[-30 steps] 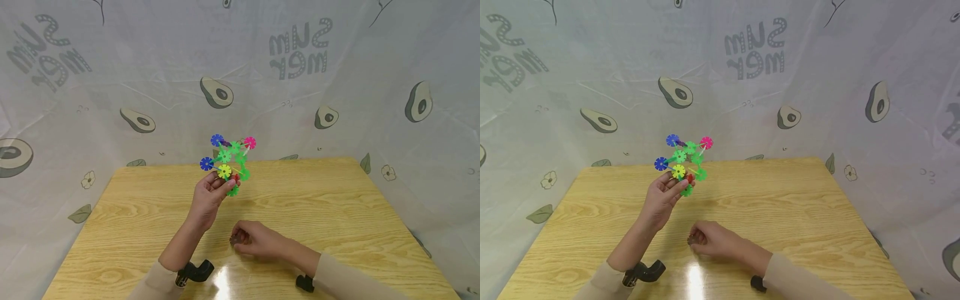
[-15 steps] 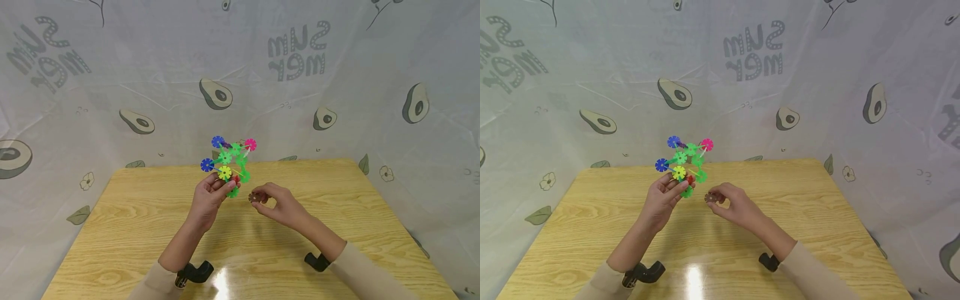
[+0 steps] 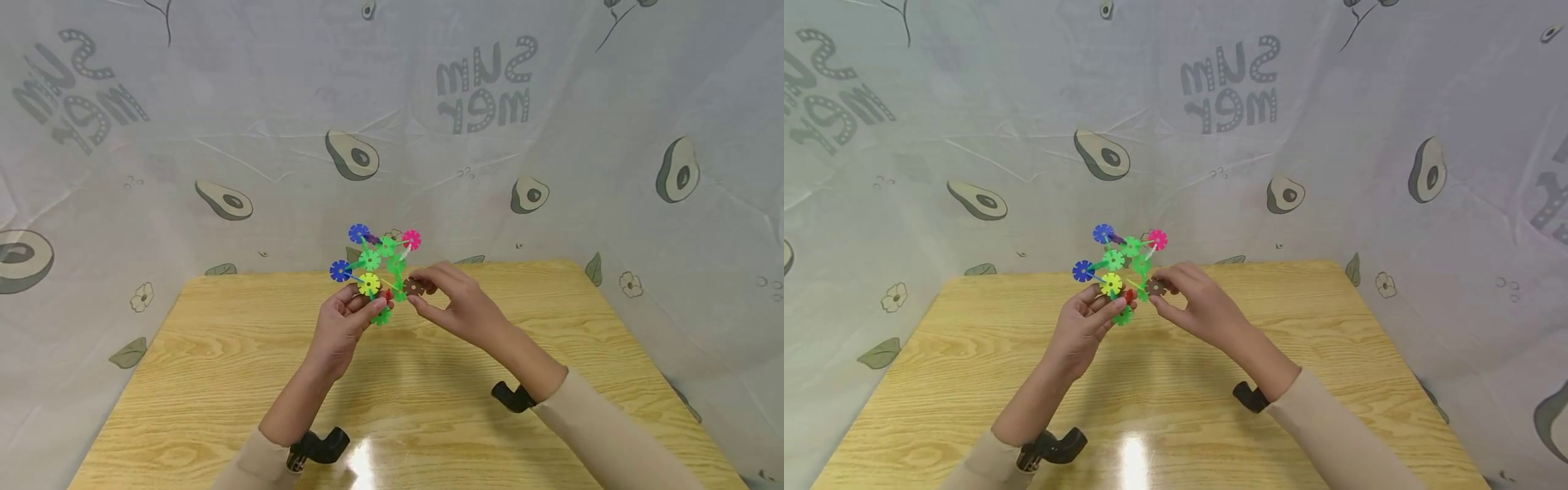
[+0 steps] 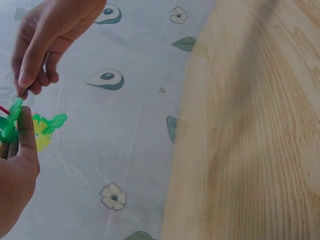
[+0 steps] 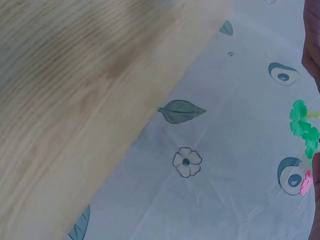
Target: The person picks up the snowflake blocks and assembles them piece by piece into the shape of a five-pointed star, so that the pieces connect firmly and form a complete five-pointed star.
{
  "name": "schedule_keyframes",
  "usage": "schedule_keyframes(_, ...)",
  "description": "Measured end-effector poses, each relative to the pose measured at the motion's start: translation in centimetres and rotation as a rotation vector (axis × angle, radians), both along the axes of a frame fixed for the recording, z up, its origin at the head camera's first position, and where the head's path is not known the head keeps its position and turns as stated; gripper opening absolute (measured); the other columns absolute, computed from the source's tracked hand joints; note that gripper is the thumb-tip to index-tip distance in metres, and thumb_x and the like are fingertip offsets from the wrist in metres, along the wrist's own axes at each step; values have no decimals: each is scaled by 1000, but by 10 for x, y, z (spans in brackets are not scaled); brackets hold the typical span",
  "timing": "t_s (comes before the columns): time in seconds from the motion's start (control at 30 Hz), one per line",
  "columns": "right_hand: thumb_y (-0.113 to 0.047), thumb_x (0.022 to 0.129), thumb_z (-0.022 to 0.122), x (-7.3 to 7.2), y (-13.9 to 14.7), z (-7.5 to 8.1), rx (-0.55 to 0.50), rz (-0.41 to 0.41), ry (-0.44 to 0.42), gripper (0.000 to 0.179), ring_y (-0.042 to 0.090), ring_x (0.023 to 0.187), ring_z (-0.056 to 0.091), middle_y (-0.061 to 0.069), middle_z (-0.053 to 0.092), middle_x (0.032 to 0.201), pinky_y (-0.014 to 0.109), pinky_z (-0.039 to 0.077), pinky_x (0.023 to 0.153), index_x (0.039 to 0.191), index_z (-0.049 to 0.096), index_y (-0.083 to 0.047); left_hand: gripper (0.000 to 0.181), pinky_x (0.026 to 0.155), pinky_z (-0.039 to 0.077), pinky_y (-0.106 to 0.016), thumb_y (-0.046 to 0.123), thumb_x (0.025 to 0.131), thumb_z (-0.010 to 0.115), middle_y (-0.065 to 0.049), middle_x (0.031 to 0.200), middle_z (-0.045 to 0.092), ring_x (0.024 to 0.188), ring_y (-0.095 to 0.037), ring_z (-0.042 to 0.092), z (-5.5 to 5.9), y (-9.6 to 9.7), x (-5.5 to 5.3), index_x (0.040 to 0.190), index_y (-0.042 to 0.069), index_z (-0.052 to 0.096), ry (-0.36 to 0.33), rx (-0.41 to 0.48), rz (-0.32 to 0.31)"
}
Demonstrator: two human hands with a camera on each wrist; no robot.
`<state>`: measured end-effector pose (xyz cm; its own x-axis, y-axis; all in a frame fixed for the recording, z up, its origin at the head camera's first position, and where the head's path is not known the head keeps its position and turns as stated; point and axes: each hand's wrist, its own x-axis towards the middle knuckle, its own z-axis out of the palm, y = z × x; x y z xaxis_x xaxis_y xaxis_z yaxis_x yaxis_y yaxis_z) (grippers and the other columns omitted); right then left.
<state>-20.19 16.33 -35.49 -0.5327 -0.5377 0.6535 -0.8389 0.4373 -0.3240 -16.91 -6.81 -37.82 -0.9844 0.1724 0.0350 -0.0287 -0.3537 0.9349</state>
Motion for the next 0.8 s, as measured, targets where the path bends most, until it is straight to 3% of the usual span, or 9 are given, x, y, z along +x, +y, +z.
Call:
schedule_keyframes(0.33,-8,90,82,-3,-9,8,77,26,113,33,15,96,62,4,68,108,29,60,81,120,69,-3,41,94,60,-22,-2,100,64,8,106,75,103,-6,73,-1,2,1,139,-7,53,17,-59,-26)
schedule_keyframes(0.63,-14,93,80,-5,-12,15,175,57,252,31,18,101,62,4,68,109,28,59,81,121,70,-4,12,85,58,-21,-1,99,66,9,93,75,95,-7,71,-2,3,0,105,6,59,51,-57,-19)
schedule_keyframes(0.8,-14,88,85,-3,-16,18,261,57,363,39,17,96,64,6,69,109,25,60,79,122,70,-3,13,88,61,-22,-3,99,65,8,95,76,98,-7,74,-4,0,0,111,-1,61,71,-63,-7)
